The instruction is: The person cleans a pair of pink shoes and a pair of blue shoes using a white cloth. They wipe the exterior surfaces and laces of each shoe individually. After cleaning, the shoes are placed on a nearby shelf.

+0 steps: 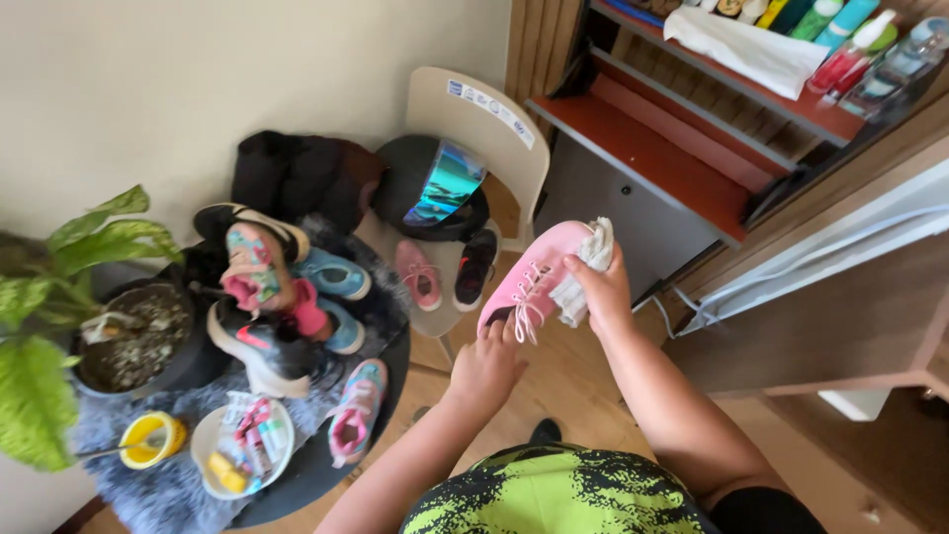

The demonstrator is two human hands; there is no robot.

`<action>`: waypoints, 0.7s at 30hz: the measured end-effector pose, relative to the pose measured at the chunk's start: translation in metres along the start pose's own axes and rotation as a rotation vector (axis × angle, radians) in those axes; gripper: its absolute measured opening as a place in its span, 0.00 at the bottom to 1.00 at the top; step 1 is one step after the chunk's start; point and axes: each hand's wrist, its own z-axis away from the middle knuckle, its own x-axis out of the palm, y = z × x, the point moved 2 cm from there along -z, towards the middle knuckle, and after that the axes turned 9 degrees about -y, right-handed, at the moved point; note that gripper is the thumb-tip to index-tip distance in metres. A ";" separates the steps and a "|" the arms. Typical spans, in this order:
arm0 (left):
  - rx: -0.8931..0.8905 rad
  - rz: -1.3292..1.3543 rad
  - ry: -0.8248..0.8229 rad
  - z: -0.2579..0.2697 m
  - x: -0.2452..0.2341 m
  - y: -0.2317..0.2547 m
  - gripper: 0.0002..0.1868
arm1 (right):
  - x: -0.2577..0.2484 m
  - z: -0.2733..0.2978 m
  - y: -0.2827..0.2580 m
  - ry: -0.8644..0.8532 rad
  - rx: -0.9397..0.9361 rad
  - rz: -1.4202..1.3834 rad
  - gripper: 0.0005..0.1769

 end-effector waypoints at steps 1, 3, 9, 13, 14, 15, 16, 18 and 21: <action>0.002 -0.002 0.001 0.011 -0.011 -0.009 0.48 | 0.005 0.010 -0.004 0.002 -0.002 -0.002 0.51; 0.134 -0.200 0.327 0.035 -0.039 -0.021 0.31 | 0.015 0.031 -0.012 -0.006 -0.035 -0.062 0.51; 0.370 -0.113 0.623 0.116 -0.094 -0.055 0.17 | 0.019 0.071 0.015 -0.047 -0.056 -0.202 0.51; 0.237 0.022 0.559 0.152 -0.079 -0.077 0.32 | 0.031 0.132 -0.005 -0.118 -0.040 -0.249 0.46; 0.292 0.248 0.446 0.161 -0.072 -0.081 0.24 | 0.032 0.144 -0.002 -0.127 -0.059 -0.208 0.45; 0.347 0.469 0.329 0.167 -0.066 -0.085 0.15 | 0.034 0.153 0.001 -0.134 -0.081 -0.169 0.45; 0.350 0.467 0.330 0.179 -0.069 -0.082 0.15 | 0.034 0.163 0.002 -0.132 -0.083 -0.171 0.45; 0.275 0.590 0.308 0.198 -0.075 -0.074 0.11 | 0.033 0.182 -0.001 -0.107 -0.366 0.344 0.44; 0.193 0.648 0.208 0.210 -0.054 -0.076 0.13 | 0.056 0.243 -0.036 -0.089 -0.776 0.579 0.46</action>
